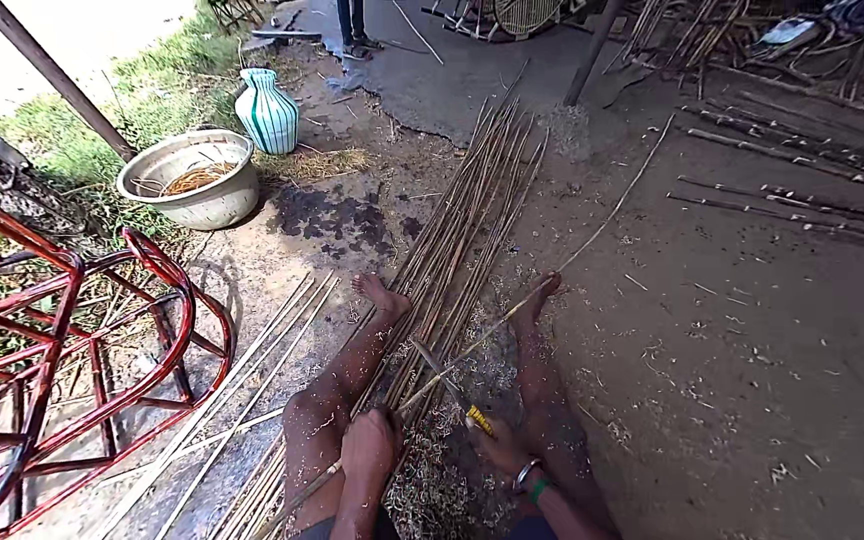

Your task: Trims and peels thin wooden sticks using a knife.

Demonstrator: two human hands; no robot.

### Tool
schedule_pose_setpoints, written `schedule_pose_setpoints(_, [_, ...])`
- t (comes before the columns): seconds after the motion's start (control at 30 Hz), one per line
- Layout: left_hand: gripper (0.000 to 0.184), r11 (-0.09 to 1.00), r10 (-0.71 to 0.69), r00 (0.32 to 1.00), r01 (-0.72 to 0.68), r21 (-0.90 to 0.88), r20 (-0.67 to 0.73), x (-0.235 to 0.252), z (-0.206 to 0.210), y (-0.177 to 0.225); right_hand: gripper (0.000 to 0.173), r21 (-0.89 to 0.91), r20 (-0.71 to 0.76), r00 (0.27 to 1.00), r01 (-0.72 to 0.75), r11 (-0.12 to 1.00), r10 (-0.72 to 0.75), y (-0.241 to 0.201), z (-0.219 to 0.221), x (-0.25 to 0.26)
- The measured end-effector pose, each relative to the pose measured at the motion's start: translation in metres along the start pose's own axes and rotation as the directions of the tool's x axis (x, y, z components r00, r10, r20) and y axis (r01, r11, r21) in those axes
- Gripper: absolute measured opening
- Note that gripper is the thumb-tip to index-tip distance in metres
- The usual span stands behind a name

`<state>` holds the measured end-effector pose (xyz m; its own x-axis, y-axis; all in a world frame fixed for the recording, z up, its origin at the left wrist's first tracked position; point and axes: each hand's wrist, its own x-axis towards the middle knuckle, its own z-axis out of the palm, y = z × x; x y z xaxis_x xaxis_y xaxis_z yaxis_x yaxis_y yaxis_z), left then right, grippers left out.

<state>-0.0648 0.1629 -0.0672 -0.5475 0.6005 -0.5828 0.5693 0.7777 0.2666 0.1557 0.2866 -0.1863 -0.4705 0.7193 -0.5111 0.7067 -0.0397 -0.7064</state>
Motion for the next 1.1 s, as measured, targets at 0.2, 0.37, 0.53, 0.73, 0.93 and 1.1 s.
schedule_pose_setpoints(0.2, [0.043,1.000,-0.004,1.000,0.004,-0.026,0.018,0.000,0.005,-0.001,0.051,-0.108,0.100,0.991,0.101,0.989,-0.090,0.001,0.004,0.005])
schedule_pose_setpoints(0.37, [0.047,1.000,0.014,0.999,-0.013,-0.024,0.039,0.002,0.005,-0.005,0.054,-0.123,0.074,0.997,0.045,0.991,-0.036,0.005,0.004,0.004])
schedule_pose_setpoints(0.53, [0.051,1.000,0.025,0.996,-0.024,-0.014,0.090,0.006,0.001,-0.006,0.057,-0.006,-0.075,0.991,-0.109,0.994,0.108,0.008,0.013,0.007])
schedule_pose_setpoints(0.73, [0.052,0.999,0.023,0.994,-0.019,-0.039,0.107,0.006,0.005,-0.008,0.054,-0.016,-0.092,0.992,-0.090,0.996,0.088,0.012,0.011,0.003])
schedule_pose_setpoints(0.93, [0.054,0.997,0.052,0.991,-0.045,-0.059,0.125,0.009,0.002,-0.011,0.055,-0.027,-0.065,0.996,-0.067,0.997,0.066,0.016,0.011,-0.002])
schedule_pose_setpoints(1.1, [0.056,0.997,0.062,0.989,-0.055,-0.052,0.135,0.016,-0.003,-0.011,0.053,-0.119,0.049,0.999,0.010,0.993,-0.004,0.006,0.008,-0.001])
